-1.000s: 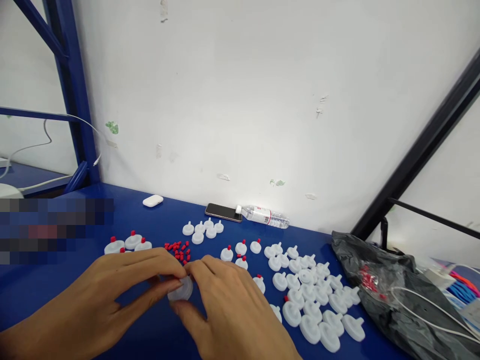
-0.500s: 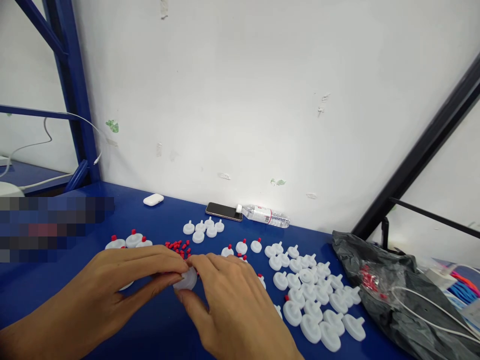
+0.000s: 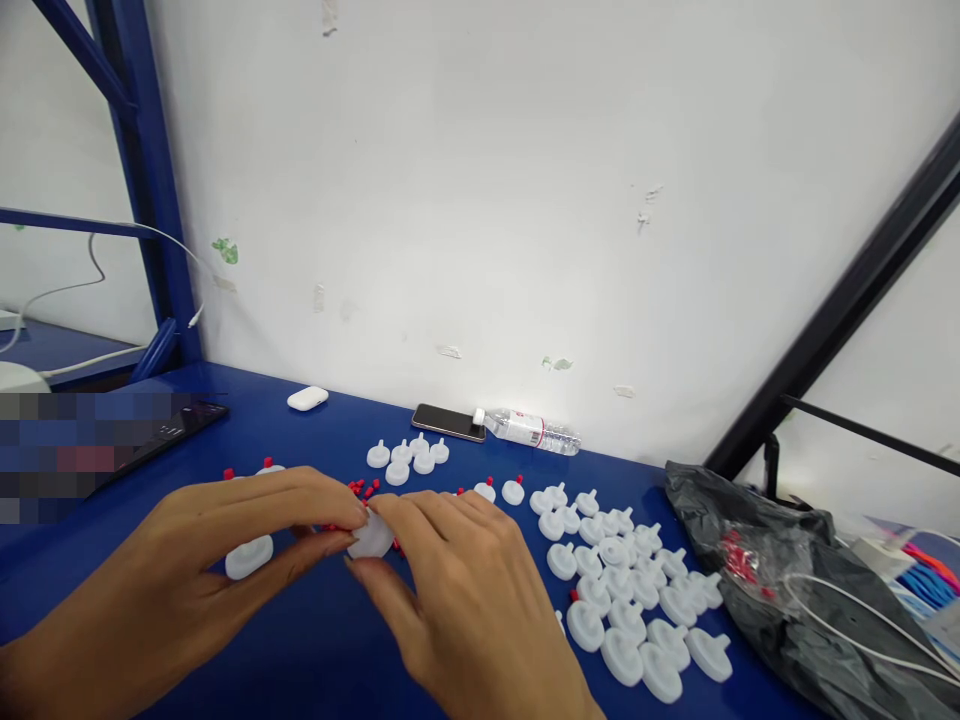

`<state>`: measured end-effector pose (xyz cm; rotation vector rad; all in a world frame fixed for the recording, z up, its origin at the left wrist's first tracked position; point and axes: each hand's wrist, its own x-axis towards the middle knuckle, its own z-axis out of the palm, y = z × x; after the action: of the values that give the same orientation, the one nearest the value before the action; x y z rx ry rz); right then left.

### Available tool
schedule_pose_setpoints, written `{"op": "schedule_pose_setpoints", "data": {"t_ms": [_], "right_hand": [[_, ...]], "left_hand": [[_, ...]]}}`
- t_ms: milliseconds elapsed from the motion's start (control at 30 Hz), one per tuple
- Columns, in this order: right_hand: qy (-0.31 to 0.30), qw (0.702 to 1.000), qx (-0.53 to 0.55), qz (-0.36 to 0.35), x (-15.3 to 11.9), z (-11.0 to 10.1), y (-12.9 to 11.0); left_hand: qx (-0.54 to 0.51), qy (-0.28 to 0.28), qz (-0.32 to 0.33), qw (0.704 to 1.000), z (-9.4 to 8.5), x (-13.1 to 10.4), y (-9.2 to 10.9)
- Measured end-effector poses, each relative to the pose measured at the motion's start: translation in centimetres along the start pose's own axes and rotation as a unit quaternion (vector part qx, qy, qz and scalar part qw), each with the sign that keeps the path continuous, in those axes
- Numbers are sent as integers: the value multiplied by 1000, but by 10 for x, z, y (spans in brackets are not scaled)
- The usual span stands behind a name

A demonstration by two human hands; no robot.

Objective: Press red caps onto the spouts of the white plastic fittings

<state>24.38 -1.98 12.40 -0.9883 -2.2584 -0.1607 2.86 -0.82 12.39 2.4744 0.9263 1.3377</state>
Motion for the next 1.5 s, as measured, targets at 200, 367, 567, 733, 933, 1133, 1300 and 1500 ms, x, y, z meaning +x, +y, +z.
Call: {"op": "schedule_pose_setpoints", "data": {"t_ms": [200, 367, 567, 733, 933, 1133, 1300, 1500], "right_hand": [[28, 999, -8, -12, 0, -1, -3], [28, 999, -3, -16, 1, -2, -6], [30, 999, 12, -22, 2, -3, -9], [30, 999, 27, -29, 4, -1, -9], [48, 998, 17, -30, 1, 3, -10], [30, 999, 28, -28, 2, 3, -10], [6, 999, 35, -28, 4, 2, -9], [38, 998, 39, -33, 2, 2, -13]], "left_hand": [[15, 10, -12, 1000, -4, -2, -1], [3, 13, -36, 999, -7, 0, 2], [-104, 28, -137, 985, -7, 7, 8], [-173, 0, -212, 962, -8, 7, 10], [-212, -3, -211, 954, -11, 8, 11], [-226, -4, -216, 950, -10, 6, 11], [-225, -16, -220, 949, -9, 6, 11], [-257, -35, -239, 936, -6, 4, 11]]}}
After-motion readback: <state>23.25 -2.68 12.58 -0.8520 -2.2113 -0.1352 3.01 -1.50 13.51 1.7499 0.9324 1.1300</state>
